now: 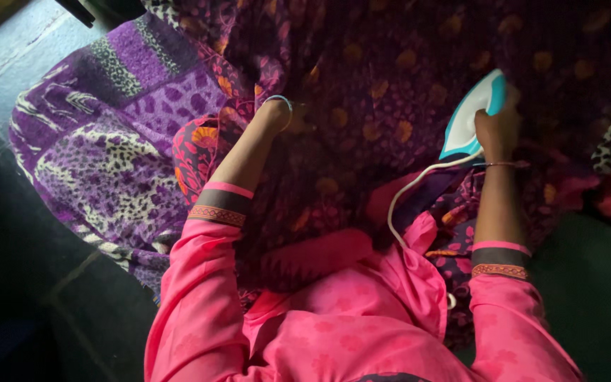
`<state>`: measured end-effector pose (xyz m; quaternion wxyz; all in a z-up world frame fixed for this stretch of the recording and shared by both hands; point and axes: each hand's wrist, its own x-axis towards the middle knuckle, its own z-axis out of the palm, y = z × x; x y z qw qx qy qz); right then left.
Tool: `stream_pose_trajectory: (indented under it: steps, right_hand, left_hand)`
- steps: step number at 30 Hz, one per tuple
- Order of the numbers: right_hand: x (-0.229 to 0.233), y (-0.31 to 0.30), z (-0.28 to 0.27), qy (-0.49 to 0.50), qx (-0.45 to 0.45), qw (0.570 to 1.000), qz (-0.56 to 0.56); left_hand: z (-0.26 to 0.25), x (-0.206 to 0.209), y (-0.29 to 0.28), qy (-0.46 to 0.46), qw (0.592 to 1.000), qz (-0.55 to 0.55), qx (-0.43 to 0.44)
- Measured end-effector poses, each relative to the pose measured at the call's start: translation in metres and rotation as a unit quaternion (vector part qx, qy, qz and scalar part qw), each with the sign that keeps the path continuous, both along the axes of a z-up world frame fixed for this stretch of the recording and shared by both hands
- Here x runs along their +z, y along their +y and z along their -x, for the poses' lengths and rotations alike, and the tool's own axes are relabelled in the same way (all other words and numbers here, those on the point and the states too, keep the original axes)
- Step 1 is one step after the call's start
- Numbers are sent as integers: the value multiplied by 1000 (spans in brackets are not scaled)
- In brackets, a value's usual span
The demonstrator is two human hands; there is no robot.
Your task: The person irons a large purple patterned cloth laid out on the floor. They use a blue and white electric iron, moving it back and forth over the fabric while smoothing it with their left hand to remove wrinkles.
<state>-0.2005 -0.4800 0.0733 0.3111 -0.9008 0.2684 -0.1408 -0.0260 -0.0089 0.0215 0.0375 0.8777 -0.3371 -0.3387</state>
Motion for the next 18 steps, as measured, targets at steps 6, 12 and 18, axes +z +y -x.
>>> stream_pose_trajectory:
  steps: [6, 12, 18]
  right_hand:
    - [-1, 0, 6, -168, 52, 975, -133]
    - [17, 56, 2, -161, 115, 979, -52]
    - [13, 148, -10, -124, 341, 859, -360]
  left_hand:
    - [20, 68, -1, -24, 1000, 11, 18]
    - [43, 133, -26, -68, 988, 132, 47]
    - [48, 114, -41, -159, 970, 100, -157]
